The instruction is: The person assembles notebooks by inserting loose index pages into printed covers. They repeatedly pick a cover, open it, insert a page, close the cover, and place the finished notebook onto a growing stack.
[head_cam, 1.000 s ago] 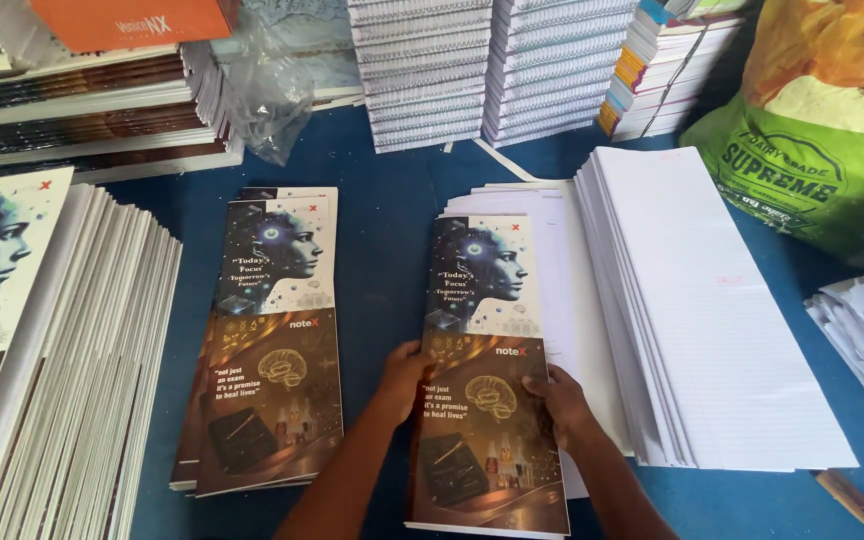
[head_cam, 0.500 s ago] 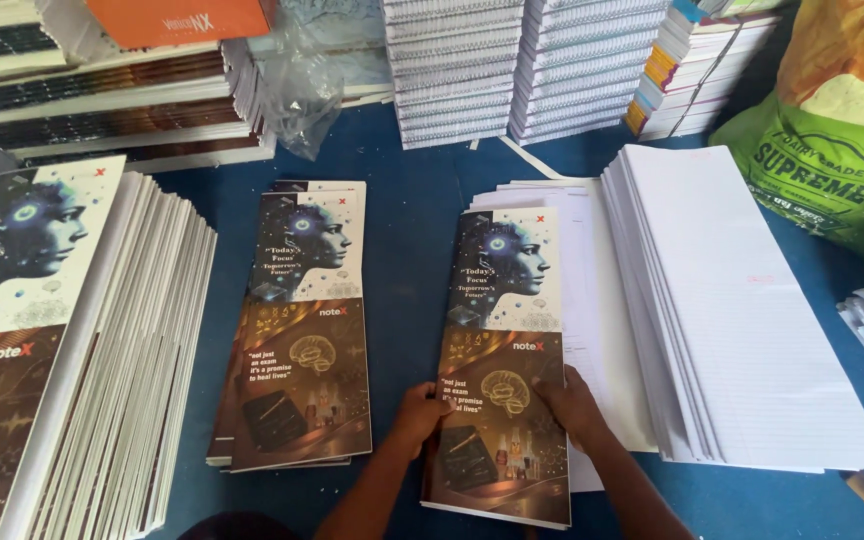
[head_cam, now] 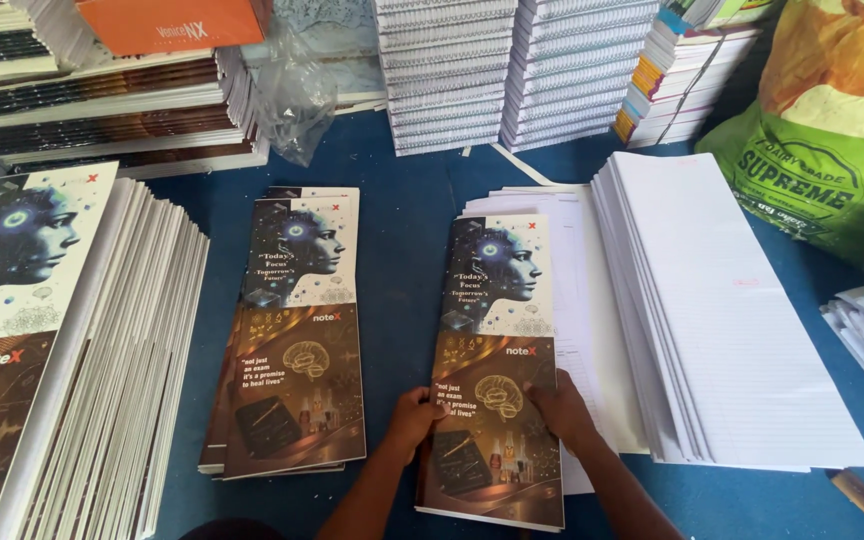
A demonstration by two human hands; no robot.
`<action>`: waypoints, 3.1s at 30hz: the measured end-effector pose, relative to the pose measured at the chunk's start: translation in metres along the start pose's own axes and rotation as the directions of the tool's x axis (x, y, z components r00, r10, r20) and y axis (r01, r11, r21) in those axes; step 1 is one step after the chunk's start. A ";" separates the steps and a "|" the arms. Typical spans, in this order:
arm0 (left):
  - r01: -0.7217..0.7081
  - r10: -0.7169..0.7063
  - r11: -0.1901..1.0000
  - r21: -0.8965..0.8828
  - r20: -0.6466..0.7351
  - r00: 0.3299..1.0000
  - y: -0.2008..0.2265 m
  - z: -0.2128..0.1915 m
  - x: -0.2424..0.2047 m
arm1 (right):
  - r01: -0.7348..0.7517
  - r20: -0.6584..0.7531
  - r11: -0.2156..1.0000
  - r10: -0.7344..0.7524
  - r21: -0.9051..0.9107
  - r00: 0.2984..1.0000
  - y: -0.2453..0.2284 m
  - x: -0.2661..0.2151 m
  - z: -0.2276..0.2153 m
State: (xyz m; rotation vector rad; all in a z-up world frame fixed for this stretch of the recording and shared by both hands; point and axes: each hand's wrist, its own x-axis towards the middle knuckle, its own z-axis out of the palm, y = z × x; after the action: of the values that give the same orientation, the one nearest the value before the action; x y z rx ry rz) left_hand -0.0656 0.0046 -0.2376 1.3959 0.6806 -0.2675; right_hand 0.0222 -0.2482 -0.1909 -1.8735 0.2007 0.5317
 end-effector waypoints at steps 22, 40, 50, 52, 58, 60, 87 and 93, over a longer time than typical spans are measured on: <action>0.037 -0.037 0.999 0.006 0.003 0.999 0.007 0.001 -0.007 | -0.045 0.094 0.975 0.025 0.220 0.995 -0.025 -0.013 -0.006; -0.183 0.202 0.978 0.096 -0.258 0.945 0.010 0.021 -0.023 | 0.062 0.055 0.998 -0.062 0.001 0.997 0.039 0.023 0.003; -0.306 0.332 0.942 0.135 -0.262 0.906 0.074 0.001 -0.060 | -0.082 0.210 0.979 0.042 0.185 0.977 -0.053 -0.030 -0.008; -0.359 0.372 0.928 0.099 -0.232 0.899 0.086 -0.012 -0.065 | -0.049 0.253 0.989 0.012 0.142 0.967 -0.066 -0.039 -0.006; -0.474 0.537 0.836 0.277 -0.230 0.812 0.131 -0.074 -0.083 | 0.087 0.300 0.996 -0.075 -0.026 0.951 -0.119 -0.072 0.018; -0.463 0.532 0.836 0.296 -0.226 0.816 0.151 -0.103 -0.097 | 0.161 0.354 0.985 -0.172 0.061 0.919 -0.143 -0.083 0.036; -0.356 0.328 0.930 0.091 -0.646 0.689 0.174 -0.501 -0.321 | 0.495 0.707 0.848 -0.469 0.191 0.530 -0.290 -0.215 0.421; -0.289 0.245 0.956 0.051 -0.684 0.687 0.138 -0.544 -0.316 | 0.459 0.735 0.875 -0.414 0.156 0.538 -0.272 -0.217 0.470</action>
State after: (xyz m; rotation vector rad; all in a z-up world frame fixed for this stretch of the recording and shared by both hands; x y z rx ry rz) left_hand -0.3895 0.4835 0.0455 1.5102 1.0618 0.5448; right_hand -0.1882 0.2598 0.0079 -1.5095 -0.8460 0.9143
